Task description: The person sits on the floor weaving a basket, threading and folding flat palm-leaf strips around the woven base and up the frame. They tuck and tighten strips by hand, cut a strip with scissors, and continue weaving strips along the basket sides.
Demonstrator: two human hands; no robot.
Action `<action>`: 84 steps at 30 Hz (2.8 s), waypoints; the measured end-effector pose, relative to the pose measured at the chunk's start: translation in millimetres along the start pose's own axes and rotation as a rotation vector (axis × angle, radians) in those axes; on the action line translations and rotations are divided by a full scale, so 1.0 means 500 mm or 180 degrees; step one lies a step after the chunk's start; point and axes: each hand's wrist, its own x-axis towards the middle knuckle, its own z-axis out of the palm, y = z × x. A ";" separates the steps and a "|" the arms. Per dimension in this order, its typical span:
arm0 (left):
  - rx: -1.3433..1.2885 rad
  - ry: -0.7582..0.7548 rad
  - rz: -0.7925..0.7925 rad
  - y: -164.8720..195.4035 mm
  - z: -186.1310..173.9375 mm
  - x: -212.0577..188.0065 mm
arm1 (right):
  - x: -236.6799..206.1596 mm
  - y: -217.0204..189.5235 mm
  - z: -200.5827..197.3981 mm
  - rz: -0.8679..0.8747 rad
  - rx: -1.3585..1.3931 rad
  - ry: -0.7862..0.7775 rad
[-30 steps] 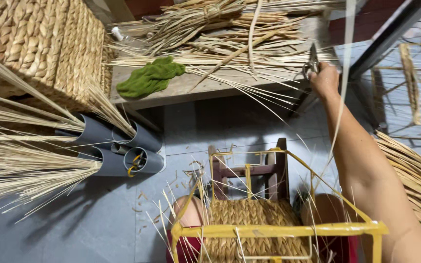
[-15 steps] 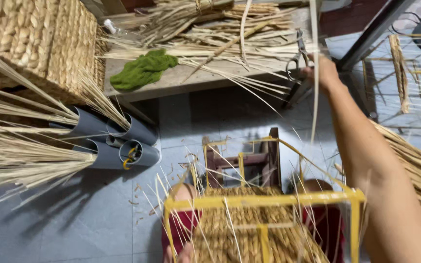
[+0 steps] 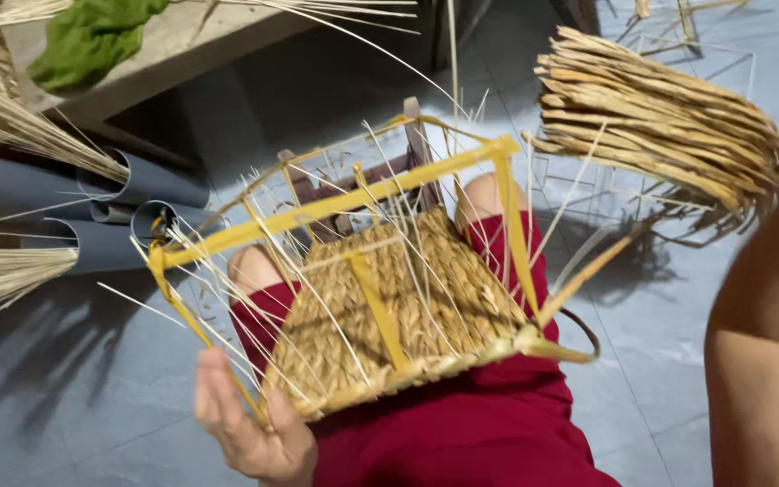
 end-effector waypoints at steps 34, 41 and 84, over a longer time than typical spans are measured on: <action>-0.0505 -0.2478 0.0527 0.352 0.181 0.063 | -0.271 0.022 0.204 0.0626 -0.2078 -0.1149; -0.0769 -0.2311 0.0415 0.345 0.183 0.069 | -0.357 -0.034 0.275 0.0056 -0.2185 0.0582; -0.0728 -0.1741 0.0607 0.316 0.186 0.011 | -0.057 0.051 0.192 0.0546 -0.0919 -0.0548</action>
